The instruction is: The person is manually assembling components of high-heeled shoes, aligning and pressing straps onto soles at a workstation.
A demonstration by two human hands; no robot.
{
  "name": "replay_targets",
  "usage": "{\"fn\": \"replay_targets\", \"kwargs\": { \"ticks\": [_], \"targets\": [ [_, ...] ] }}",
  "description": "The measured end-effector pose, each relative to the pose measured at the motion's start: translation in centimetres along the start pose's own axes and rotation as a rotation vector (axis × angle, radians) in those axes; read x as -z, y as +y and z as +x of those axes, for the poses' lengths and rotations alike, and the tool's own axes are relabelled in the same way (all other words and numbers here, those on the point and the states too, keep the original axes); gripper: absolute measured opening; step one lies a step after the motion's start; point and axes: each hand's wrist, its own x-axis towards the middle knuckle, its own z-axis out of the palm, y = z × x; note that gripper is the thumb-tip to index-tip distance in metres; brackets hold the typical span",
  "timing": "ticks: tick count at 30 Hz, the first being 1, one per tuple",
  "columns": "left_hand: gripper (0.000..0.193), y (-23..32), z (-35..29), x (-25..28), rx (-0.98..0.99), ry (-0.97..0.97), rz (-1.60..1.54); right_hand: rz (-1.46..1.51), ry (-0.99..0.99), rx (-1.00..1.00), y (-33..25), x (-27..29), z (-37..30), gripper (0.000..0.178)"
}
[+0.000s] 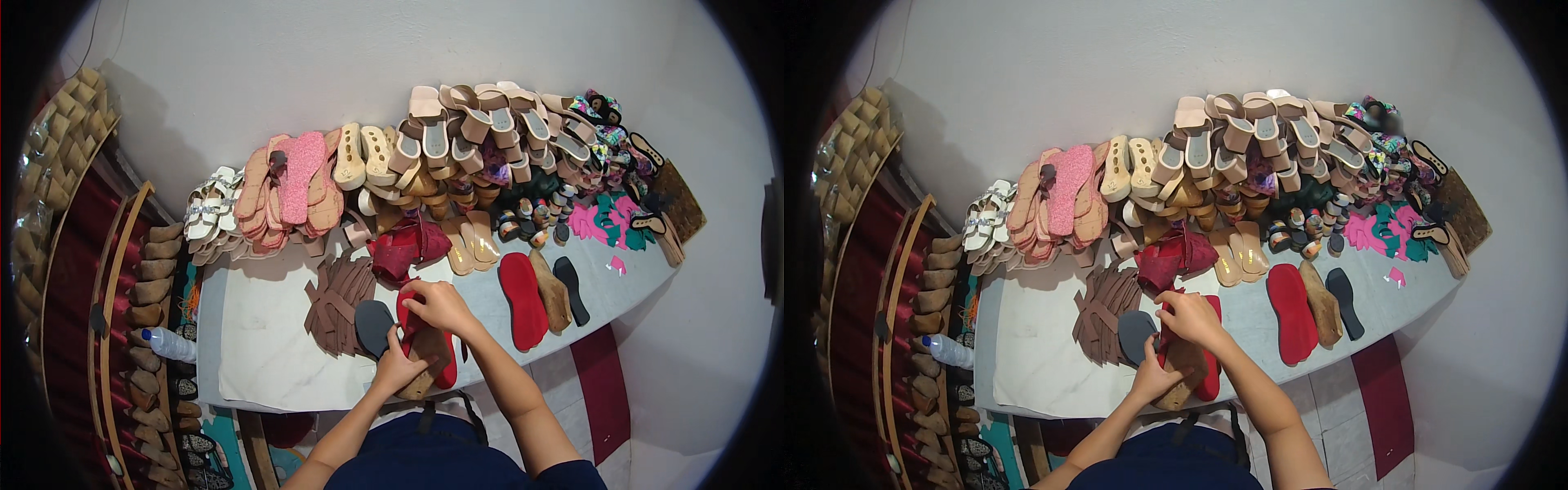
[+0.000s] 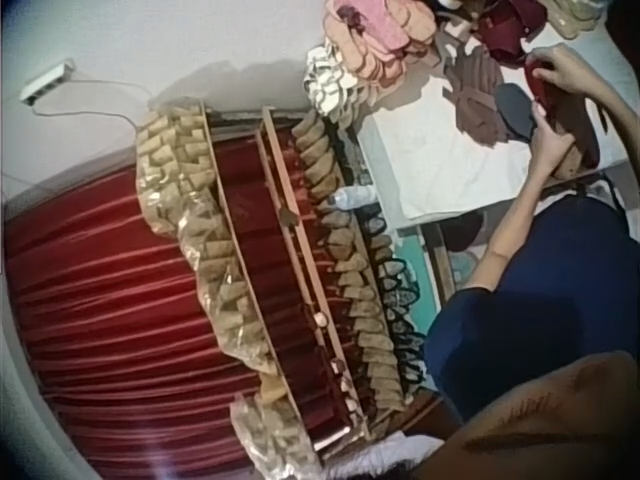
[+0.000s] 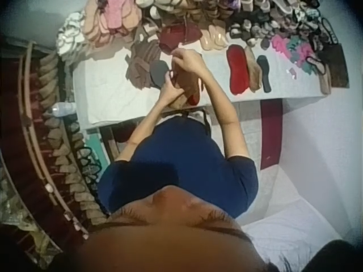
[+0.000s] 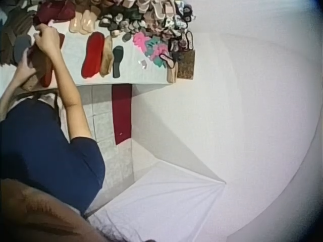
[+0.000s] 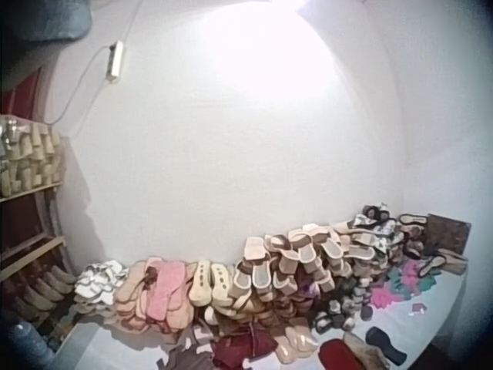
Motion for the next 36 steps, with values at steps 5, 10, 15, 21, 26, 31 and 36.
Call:
{"fn": "replay_targets", "kwargs": {
  "ticks": [5, 10, 15, 21, 26, 31, 36],
  "targets": [
    [0.098, 0.3, -0.4, 1.1, -0.02, 0.091, 0.252, 0.091, -0.014, -0.039, 0.0, 1.6, -1.7, 0.036],
    [0.091, 0.4, -1.0, 0.7, -0.179, 0.219, 0.418, 0.094, -0.083, -0.112, -0.8, 2.1, -2.9, 0.038],
    [0.085, 0.5, -0.5, 0.8, -0.258, 0.334, 0.419, 0.183, -0.025, 0.0, -0.5, 1.8, -3.6, 0.036],
    [0.091, 0.1, 0.0, 0.9, -0.375, 0.381, 0.453, -0.05, 0.038, 0.191, -1.8, 1.9, -3.8, 0.034],
    [0.097, -0.2, 0.2, 0.9, -0.345, 0.332, 0.428, -0.238, -0.007, 0.241, -2.9, 1.9, -4.3, 0.034],
    [0.101, -3.5, 2.0, 1.0, -0.45, 0.385, 0.493, -0.309, 0.124, 0.428, -5.7, 0.9, -5.7, 0.035],
    [0.106, -1.3, 0.5, 2.1, -0.202, 0.309, 0.498, 0.219, 0.044, -0.029, -2.0, 2.6, -4.8, 0.042]
  ]
}}
